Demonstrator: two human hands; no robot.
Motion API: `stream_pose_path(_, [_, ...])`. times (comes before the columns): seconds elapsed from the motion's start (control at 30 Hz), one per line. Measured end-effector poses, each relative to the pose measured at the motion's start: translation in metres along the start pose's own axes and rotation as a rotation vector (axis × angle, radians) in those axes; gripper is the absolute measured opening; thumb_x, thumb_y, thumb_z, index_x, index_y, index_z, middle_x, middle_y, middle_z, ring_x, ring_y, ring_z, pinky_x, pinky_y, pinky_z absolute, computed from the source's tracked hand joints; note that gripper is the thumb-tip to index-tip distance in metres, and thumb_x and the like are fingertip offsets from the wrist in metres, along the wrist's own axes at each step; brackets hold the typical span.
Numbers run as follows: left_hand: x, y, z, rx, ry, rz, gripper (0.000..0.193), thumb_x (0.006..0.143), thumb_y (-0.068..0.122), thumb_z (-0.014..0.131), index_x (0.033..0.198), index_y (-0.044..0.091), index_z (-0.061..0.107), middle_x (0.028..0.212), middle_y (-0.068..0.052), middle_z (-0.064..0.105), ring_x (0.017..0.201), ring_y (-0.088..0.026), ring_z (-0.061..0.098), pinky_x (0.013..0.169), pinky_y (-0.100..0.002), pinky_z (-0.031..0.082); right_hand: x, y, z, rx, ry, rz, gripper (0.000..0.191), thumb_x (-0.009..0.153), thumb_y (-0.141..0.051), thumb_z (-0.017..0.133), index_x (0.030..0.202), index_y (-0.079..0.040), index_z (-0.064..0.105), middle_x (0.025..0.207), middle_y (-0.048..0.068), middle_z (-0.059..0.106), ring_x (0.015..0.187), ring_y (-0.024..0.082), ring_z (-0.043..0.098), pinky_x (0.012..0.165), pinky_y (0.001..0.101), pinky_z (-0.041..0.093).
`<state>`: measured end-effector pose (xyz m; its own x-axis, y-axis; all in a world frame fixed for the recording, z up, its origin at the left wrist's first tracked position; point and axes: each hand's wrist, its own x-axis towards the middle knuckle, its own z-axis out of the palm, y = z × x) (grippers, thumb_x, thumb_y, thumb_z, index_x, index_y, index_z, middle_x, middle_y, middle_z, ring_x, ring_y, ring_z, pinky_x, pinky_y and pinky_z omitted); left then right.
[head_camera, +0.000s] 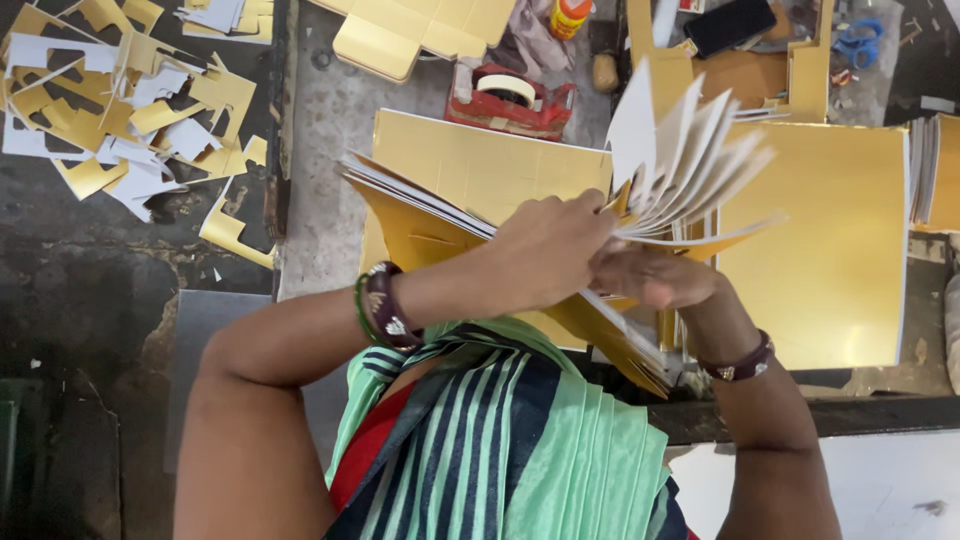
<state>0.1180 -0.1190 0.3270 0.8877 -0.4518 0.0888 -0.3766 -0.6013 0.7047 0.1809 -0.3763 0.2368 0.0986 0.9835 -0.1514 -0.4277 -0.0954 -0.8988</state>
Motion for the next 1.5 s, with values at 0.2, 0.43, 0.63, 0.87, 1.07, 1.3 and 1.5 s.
stream_pose_path(0.2, [-0.023, -0.010, -0.024, 0.167, 0.088, 0.032, 0.043, 0.093, 0.042, 0.066, 0.100, 0.000, 0.066, 0.101, -0.019, 0.061, 0.092, -0.036, 0.065, 0.074, -0.051, 0.051, 0.009, -0.008, 0.011, -0.123, 0.291, 0.221, 0.117, 0.077, -0.051, 0.083, 0.161, 0.004, 0.022, 0.159, 0.028, 0.023, 0.136, 0.043, 0.028, 0.111, 0.0549, 0.024])
stream_pose_path(0.43, [-0.083, -0.056, -0.051, 0.507, 0.119, 0.139, 0.021, 0.090, 0.030, 0.070, 0.094, 0.010, 0.064, 0.091, -0.005, 0.065, 0.089, -0.025, 0.066, 0.077, -0.043, 0.046, 0.053, -0.058, 0.045, -0.138, 0.008, 0.109, 0.114, 0.085, -0.059, 0.074, 0.165, -0.001, 0.017, 0.176, 0.019, 0.014, 0.164, 0.031, 0.008, 0.132, 0.0441, 0.004])
stream_pose_path(0.63, [-0.079, -0.050, -0.038, 0.350, 0.171, 0.234, 0.021, 0.088, 0.028, 0.070, 0.084, 0.010, 0.060, 0.081, -0.004, 0.064, 0.081, -0.024, 0.066, 0.073, -0.042, 0.047, 0.080, -0.053, 0.052, -0.387, -0.058, 0.211, 0.110, 0.086, -0.056, 0.070, 0.165, -0.003, 0.015, 0.171, 0.020, 0.025, 0.160, 0.031, 0.015, 0.127, 0.0441, 0.011])
stream_pose_path(0.87, [-0.076, -0.063, -0.047, 0.017, -0.101, 0.224, 0.026, 0.091, 0.038, 0.066, 0.080, 0.015, 0.069, 0.069, -0.007, 0.067, 0.070, -0.033, 0.064, 0.059, -0.048, 0.045, 0.057, -0.032, 0.091, -0.607, 0.107, 0.616, 0.105, 0.076, -0.050, 0.072, 0.159, -0.009, 0.024, 0.158, 0.013, 0.043, 0.143, 0.027, 0.040, 0.117, 0.0387, 0.034])
stream_pose_path(1.07, [-0.063, -0.078, -0.024, -0.117, -0.364, 0.121, 0.032, 0.095, 0.043, 0.063, 0.085, 0.016, 0.076, 0.068, -0.010, 0.067, 0.068, -0.033, 0.064, 0.062, -0.046, 0.046, 0.049, -0.021, 0.109, -0.850, 0.038, 0.730, 0.103, 0.080, -0.060, 0.067, 0.157, -0.007, 0.025, 0.160, 0.020, 0.033, 0.148, 0.032, 0.032, 0.119, 0.0424, 0.029])
stream_pose_path(1.3, [-0.044, -0.141, -0.045, -0.351, -0.103, -0.039, 0.024, 0.096, 0.034, 0.064, 0.095, 0.012, 0.074, 0.083, -0.007, 0.074, 0.076, -0.027, 0.070, 0.069, -0.040, 0.055, 0.056, -0.010, 0.121, -0.697, -0.287, 0.093, 0.099, 0.098, -0.073, 0.039, 0.169, -0.007, 0.021, 0.179, 0.019, 0.026, 0.168, 0.037, 0.022, 0.136, 0.0577, 0.013])
stream_pose_path(1.5, [-0.037, -0.173, -0.028, 0.259, 0.127, -0.044, 0.036, 0.100, 0.042, 0.065, 0.082, 0.011, 0.070, 0.074, -0.011, 0.068, 0.073, -0.036, 0.066, 0.064, -0.052, 0.048, 0.077, -0.046, 0.108, -0.793, -0.190, 0.107, 0.096, 0.099, -0.074, 0.033, 0.166, -0.006, 0.025, 0.170, 0.022, 0.030, 0.155, 0.042, 0.033, 0.125, 0.0570, 0.027])
